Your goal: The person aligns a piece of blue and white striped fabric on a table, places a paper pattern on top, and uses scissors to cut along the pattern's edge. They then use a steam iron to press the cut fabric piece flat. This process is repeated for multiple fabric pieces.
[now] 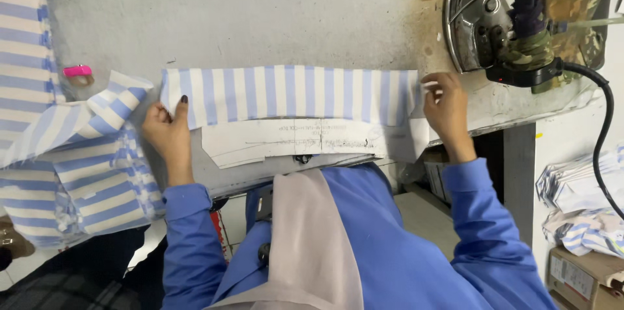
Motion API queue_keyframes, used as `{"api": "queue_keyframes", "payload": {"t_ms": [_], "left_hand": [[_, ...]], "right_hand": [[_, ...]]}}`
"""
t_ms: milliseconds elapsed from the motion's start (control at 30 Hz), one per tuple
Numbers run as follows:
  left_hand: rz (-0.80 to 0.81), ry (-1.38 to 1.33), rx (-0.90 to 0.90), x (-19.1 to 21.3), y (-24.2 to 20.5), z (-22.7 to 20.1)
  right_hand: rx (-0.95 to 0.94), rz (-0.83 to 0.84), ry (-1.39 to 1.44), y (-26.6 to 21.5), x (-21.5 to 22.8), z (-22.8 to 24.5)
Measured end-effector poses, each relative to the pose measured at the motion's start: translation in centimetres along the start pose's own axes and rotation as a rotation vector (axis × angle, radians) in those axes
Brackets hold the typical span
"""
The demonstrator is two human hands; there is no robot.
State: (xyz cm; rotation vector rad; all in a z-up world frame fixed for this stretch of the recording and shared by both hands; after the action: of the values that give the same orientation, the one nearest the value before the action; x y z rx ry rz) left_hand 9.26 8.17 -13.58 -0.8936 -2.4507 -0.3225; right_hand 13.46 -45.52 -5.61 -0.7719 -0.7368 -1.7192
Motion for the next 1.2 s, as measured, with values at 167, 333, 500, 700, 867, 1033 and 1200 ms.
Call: {"api": "queue_keyframes", "payload": {"t_ms": [167,333,500,700,867,1033,1200], "left_hand": [[-0.136,0.122,-0.089,-0.3,1.2,0.0],[-0.258,0.329,-0.350,-1.1,0.2,-4.0],[-0.415,0.007,-0.435,0.3,-1.3,-6.1],[-0.444,-0.040,-0.503,0.3,-2.0,-7.6],[-0.349,0.342,-0.543,-1.7,-1.5,-6.6],[-0.389,0.311,-0.571,-1.1,-0.2,-4.9],[-0.414,0.416,-0.605,-1.1,0.3,-4.8]], "right_hand": [[-0.380,-0.123,-0.097,-2.4,-3.1,-3.8],[-0.350,-0.238,-0.192,-3.5,-4.3,-5.3],[-0.127,-0.399,0.094,-1.6,-2.7,-0.7],[0.134,-0.512,0.078,3.0,-2.2,2.0],[0.134,-0.444,-0.410,3.2,-5.2,0.4],[0.114,-0.460,-0.526,3.4,-6.1,-1.3],[0.170,-0.517,-0.498,2.9,-5.5,1.1]]}}
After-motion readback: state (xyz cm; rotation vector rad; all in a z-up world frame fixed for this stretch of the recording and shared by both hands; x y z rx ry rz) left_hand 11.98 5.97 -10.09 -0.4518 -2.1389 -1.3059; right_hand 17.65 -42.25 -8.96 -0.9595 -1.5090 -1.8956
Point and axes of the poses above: each hand's wrist, its own y-axis towards the middle knuckle, its own x-axis out of the back of the hand, z = x × y, the point moved 7 cm from there along y, towards the middle knuckle, and after that the axes turned 14 degrees about -z, right-handed, at the moved point
